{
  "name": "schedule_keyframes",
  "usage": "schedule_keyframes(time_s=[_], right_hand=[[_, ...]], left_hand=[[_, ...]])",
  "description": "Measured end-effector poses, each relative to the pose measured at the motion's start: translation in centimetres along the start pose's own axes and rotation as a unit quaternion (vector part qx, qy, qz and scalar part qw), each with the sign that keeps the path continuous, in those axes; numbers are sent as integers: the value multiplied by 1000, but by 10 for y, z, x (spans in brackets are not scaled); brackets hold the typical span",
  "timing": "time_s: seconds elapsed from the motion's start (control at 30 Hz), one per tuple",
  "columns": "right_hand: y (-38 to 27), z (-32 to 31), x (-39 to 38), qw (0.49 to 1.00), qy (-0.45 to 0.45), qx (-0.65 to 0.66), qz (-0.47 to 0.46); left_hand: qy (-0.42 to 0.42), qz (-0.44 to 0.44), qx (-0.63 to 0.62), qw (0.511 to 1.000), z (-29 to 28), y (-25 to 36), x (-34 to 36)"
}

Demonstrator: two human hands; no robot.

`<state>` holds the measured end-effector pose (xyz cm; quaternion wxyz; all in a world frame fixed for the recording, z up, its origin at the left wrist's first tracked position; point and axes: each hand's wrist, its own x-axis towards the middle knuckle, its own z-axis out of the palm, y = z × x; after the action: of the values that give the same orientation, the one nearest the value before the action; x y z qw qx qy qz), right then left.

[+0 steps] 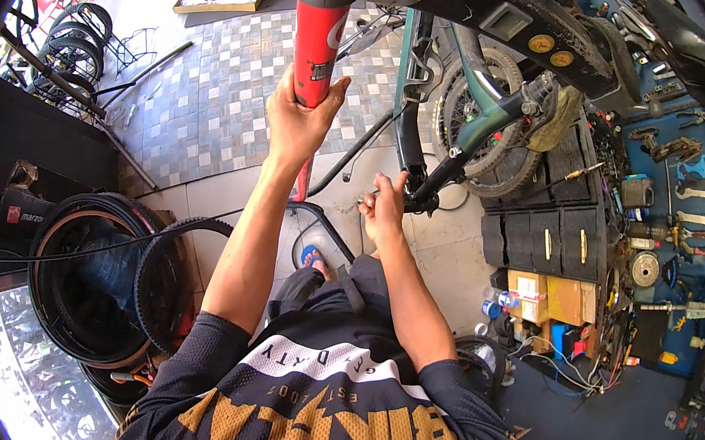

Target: The person manipulates a small metal ring with pliers, applies lubricant from a syringe, and then uses a heat gun on the bicycle frame. The person handles the ring, pliers, syringe, and heat gun in a workshop setting.

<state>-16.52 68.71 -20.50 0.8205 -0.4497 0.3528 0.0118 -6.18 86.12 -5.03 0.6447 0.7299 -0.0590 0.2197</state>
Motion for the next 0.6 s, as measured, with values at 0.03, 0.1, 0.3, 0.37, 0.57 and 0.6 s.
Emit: schedule_keyframes(time_s=[0.03, 0.1, 0.3, 0.37, 0.57, 0.6], right_hand=[[-4, 1, 1, 990, 15, -142, -10], [-14, 0, 2, 910, 49, -411, -17], [-53, -3, -1, 410, 7, -887, -213], [-62, 1, 0, 278, -44, -931, -232], [-81, 12, 10, 60, -133, -954, -263], [-81, 12, 10, 25, -115, -952, -283]], left_hand=[[1, 2, 1, 1000, 0, -1, 0], [6, 4, 1, 1000, 2, -2, 1], [18, 4, 13, 1000, 3, -1, 0], [23, 6, 19, 1000, 3, 0, 0], [27, 17, 42, 999, 2, 4, 0], [32, 20, 35, 999, 3, 5, 0]])
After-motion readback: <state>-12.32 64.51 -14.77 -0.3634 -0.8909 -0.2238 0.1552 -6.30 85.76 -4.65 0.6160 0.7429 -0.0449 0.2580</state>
